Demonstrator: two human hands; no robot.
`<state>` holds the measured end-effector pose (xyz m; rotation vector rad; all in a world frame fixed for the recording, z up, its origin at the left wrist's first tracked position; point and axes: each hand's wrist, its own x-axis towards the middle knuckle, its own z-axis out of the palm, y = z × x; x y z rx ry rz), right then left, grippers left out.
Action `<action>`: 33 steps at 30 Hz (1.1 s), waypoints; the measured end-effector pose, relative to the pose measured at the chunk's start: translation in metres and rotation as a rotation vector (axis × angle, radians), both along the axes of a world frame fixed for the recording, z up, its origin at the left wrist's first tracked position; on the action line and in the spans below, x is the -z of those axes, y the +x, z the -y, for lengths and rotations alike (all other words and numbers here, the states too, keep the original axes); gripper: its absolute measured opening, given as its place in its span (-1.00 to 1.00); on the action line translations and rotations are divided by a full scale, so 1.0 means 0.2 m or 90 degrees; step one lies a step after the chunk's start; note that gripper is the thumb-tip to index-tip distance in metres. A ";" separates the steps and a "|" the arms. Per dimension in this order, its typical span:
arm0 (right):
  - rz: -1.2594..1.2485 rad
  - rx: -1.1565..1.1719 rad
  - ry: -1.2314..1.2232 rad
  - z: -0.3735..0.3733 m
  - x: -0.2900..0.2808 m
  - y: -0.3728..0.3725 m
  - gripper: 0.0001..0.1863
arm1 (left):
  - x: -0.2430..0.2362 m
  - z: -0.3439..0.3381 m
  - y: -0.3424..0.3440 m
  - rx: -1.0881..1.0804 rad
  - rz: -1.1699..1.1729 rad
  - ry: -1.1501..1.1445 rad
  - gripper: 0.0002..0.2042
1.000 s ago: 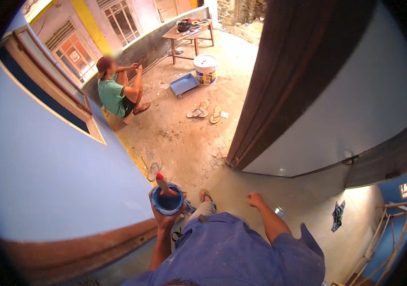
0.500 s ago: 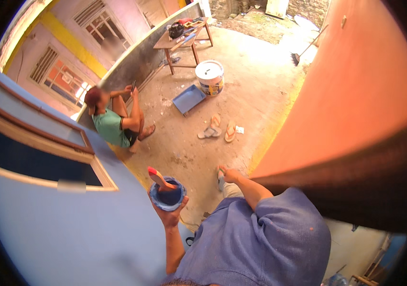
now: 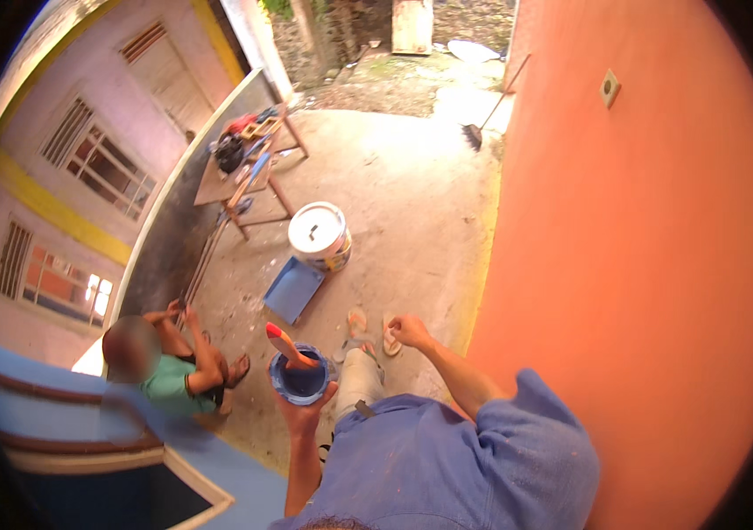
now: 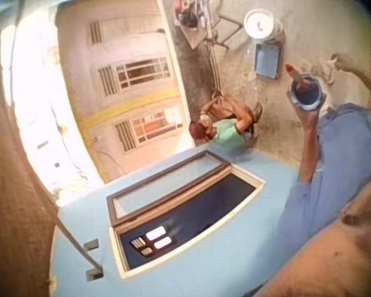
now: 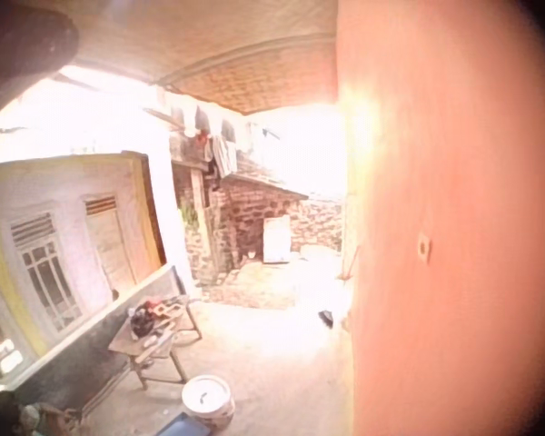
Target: The person stirs blue paint in a small container with a brush, rinses the brush at a sink, then continues stirring the paint outdoors. The person handles a paint container, a brush, and a sink faucet.
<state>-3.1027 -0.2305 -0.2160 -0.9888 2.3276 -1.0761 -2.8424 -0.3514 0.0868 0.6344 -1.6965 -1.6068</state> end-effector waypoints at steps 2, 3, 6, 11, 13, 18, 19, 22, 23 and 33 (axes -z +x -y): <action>0.189 0.026 0.120 0.06 -0.21 -0.16 -0.65 | 0.02 0.17 -0.22 0.034 -0.004 0.053 0.02; 0.286 0.045 0.178 0.09 -0.29 -0.26 -0.65 | 0.05 0.26 -0.34 0.031 0.008 0.034 0.04; 0.199 0.113 0.070 0.21 -0.30 -0.62 -0.64 | 0.04 0.53 -0.68 0.077 -0.012 -0.031 0.04; 0.501 0.277 0.012 0.14 -0.06 -1.26 -0.63 | 0.04 0.97 -1.41 0.146 -0.015 0.013 0.04; 0.434 0.277 0.128 -0.09 0.10 -1.41 -0.57 | 0.00 1.13 -1.72 0.167 -0.001 0.023 0.04; 0.919 0.499 0.207 -0.64 0.58 -1.28 -0.53 | 0.08 1.54 -2.37 0.175 0.030 -0.020 0.02; 0.922 0.463 0.288 -0.56 0.59 -1.24 -0.53 | 0.02 1.60 -2.50 0.170 0.030 -0.030 -0.01; 0.935 0.455 0.363 -0.31 0.47 -1.40 -0.52 | 0.00 1.78 -2.92 0.154 0.005 -0.063 -0.02; 0.935 0.454 0.367 -0.23 0.47 -1.52 -0.51 | 0.00 1.85 -3.04 0.170 0.004 -0.030 -0.04; 0.525 0.192 0.331 0.96 0.56 -3.79 -0.45 | 0.15 2.51 -4.13 0.071 -0.005 -0.008 -0.10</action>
